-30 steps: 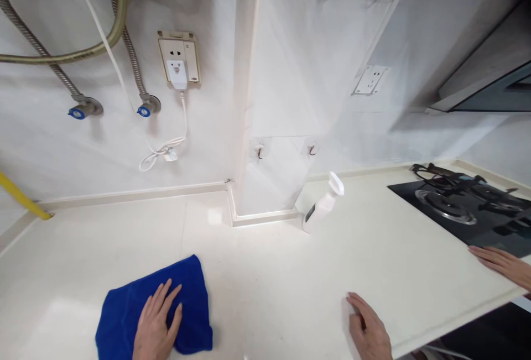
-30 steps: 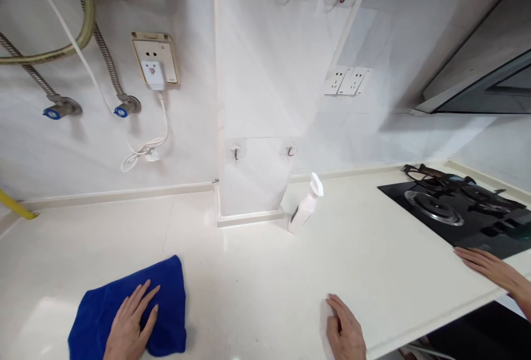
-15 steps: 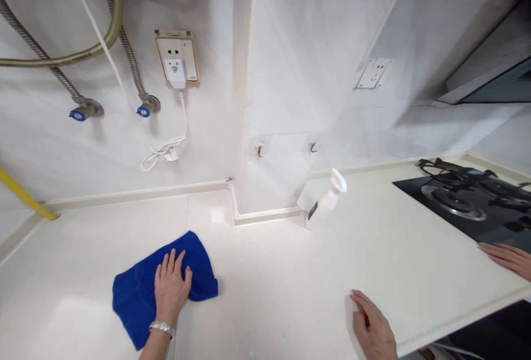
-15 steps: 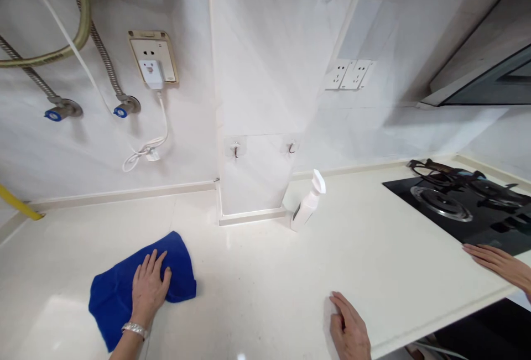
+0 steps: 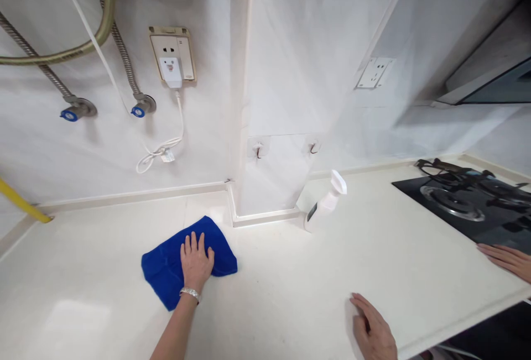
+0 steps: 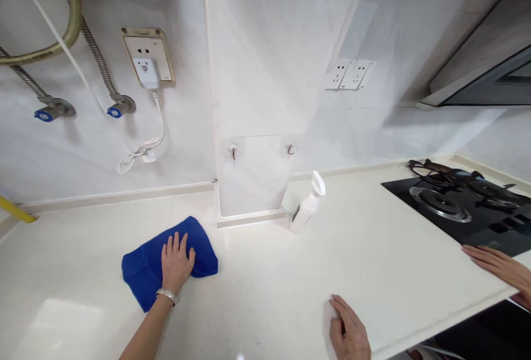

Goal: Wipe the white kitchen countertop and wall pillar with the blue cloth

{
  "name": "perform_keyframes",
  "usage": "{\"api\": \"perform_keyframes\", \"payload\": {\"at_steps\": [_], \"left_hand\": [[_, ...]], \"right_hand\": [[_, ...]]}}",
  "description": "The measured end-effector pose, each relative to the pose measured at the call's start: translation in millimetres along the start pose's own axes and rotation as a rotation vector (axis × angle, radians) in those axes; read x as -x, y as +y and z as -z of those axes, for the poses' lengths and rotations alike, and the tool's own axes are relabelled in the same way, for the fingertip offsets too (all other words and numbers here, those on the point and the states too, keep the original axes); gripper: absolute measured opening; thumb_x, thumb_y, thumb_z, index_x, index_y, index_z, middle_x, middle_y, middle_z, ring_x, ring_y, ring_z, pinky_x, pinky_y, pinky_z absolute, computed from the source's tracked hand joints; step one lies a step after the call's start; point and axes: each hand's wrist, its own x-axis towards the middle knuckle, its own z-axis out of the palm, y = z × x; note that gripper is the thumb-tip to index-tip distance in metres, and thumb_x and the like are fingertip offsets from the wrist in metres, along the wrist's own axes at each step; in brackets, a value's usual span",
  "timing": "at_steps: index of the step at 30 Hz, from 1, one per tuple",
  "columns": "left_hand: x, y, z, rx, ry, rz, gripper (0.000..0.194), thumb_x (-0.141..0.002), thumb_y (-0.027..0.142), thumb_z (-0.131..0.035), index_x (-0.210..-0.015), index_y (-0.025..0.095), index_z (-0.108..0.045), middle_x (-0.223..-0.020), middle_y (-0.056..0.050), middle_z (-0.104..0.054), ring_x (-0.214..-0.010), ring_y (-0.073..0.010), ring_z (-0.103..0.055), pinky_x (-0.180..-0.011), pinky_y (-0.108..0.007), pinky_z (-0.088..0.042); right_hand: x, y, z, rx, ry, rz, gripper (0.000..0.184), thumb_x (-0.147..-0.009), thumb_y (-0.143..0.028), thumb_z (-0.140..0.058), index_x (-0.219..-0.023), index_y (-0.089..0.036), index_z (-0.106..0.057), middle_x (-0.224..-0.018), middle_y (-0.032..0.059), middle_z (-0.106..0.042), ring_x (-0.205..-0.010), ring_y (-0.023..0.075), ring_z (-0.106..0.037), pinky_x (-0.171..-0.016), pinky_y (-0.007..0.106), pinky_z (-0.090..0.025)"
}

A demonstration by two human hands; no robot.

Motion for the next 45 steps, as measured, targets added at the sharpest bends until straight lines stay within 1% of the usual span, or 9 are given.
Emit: {"api": "perform_keyframes", "payload": {"at_steps": [4, 7, 12, 21, 25, 30, 35, 41, 45], "left_hand": [[-6, 21, -7.0, 0.03, 0.001, -0.043, 0.055, -0.093, 0.032, -0.042, -0.141, 0.009, -0.053, -0.151, -0.023, -0.046, -0.144, -0.0399, -0.039, -0.118, -0.059, -0.032], [-7, 35, -10.8, 0.045, -0.005, -0.077, 0.055, -0.093, 0.032, -0.043, -0.142, 0.01, -0.053, -0.152, -0.022, -0.046, -0.144, -0.0398, -0.038, -0.117, -0.059, -0.033], [-6, 47, -13.1, 0.093, -0.034, -0.112, 0.056, -0.093, 0.033, -0.042, -0.143, 0.01, -0.051, -0.153, -0.023, -0.043, -0.146, -0.0401, -0.035, -0.119, -0.059, -0.03], [-4, 47, -12.2, 0.112, -0.031, -0.112, 0.055, -0.094, 0.033, -0.041, -0.143, 0.011, -0.051, -0.153, -0.02, -0.046, -0.146, -0.0393, -0.036, -0.119, -0.059, -0.031], [-3, 47, -12.7, 0.125, -0.034, -0.12, 0.055, -0.094, 0.033, -0.041, -0.143, 0.011, -0.052, -0.154, -0.019, -0.045, -0.146, -0.0397, -0.035, -0.119, -0.06, -0.031], [-2, 46, -13.7, 0.131, -0.016, -0.128, 0.055, -0.093, 0.033, -0.042, -0.143, 0.012, -0.052, -0.153, -0.018, -0.047, -0.145, -0.0387, -0.037, -0.118, -0.059, -0.032], [0, 46, -13.4, 0.135, -0.031, -0.137, 0.055, -0.093, 0.034, -0.041, -0.143, 0.012, -0.052, -0.152, -0.018, -0.048, -0.145, -0.0385, -0.037, -0.119, -0.059, -0.032], [2, 47, -11.5, 0.129, -0.055, -0.157, 0.056, -0.094, 0.034, -0.041, -0.145, 0.012, -0.05, -0.154, -0.02, -0.044, -0.147, -0.0382, -0.035, -0.12, -0.059, -0.031], [5, 48, -10.0, 0.132, -0.078, -0.17, 0.056, -0.095, 0.034, -0.04, -0.146, 0.011, -0.049, -0.155, -0.022, -0.041, -0.148, -0.0384, -0.033, -0.12, -0.059, -0.03]], "right_hand": [[0, -1, -1, -0.01, 0.019, -0.012, 0.042, -0.095, -0.044, -0.039, -0.12, -0.019, -0.06, -0.135, 0.0135, -0.06, -0.122, 0.032, -0.058, -0.109, 0.058, -0.045], [0, 1, -2, -0.001, 0.023, -0.025, 0.042, -0.094, -0.046, -0.039, -0.119, -0.02, -0.062, -0.134, 0.0131, -0.061, -0.121, 0.0324, -0.059, -0.106, 0.057, -0.048], [0, 3, -2, 0.0, 0.009, -0.015, 0.042, -0.094, -0.045, -0.039, -0.118, -0.02, -0.062, -0.135, 0.0122, -0.061, -0.121, 0.0319, -0.06, -0.106, 0.056, -0.049], [1, 7, -1, 0.017, 0.015, -0.008, 0.042, -0.093, -0.045, -0.04, -0.118, -0.019, -0.063, -0.134, 0.0127, -0.062, -0.12, 0.0319, -0.061, -0.106, 0.056, -0.049], [0, 9, -3, 0.022, 0.008, -0.006, 0.042, -0.094, -0.045, -0.04, -0.118, -0.019, -0.063, -0.134, 0.0136, -0.062, -0.119, 0.0316, -0.061, -0.102, 0.054, -0.052], [-2, 8, -4, 0.013, 0.045, 0.029, 0.041, -0.093, -0.046, -0.042, -0.116, -0.019, -0.063, -0.131, 0.0133, -0.064, -0.116, 0.0311, -0.063, -0.101, 0.054, -0.053], [-2, 9, -3, 0.029, 0.05, 0.048, 0.041, -0.093, -0.045, -0.042, -0.116, -0.019, -0.064, -0.132, 0.0125, -0.064, -0.115, 0.0306, -0.064, -0.1, 0.051, -0.054], [1, 14, -6, 0.022, 0.025, 0.008, 0.04, -0.094, -0.043, -0.041, -0.119, -0.02, -0.062, -0.135, 0.0115, -0.061, -0.119, 0.031, -0.061, -0.105, 0.056, -0.05], [2, 15, -7, -0.001, 0.01, -0.001, 0.039, -0.094, -0.042, -0.041, -0.12, -0.02, -0.061, -0.136, 0.0119, -0.06, -0.12, 0.0313, -0.06, -0.107, 0.056, -0.048]]}}
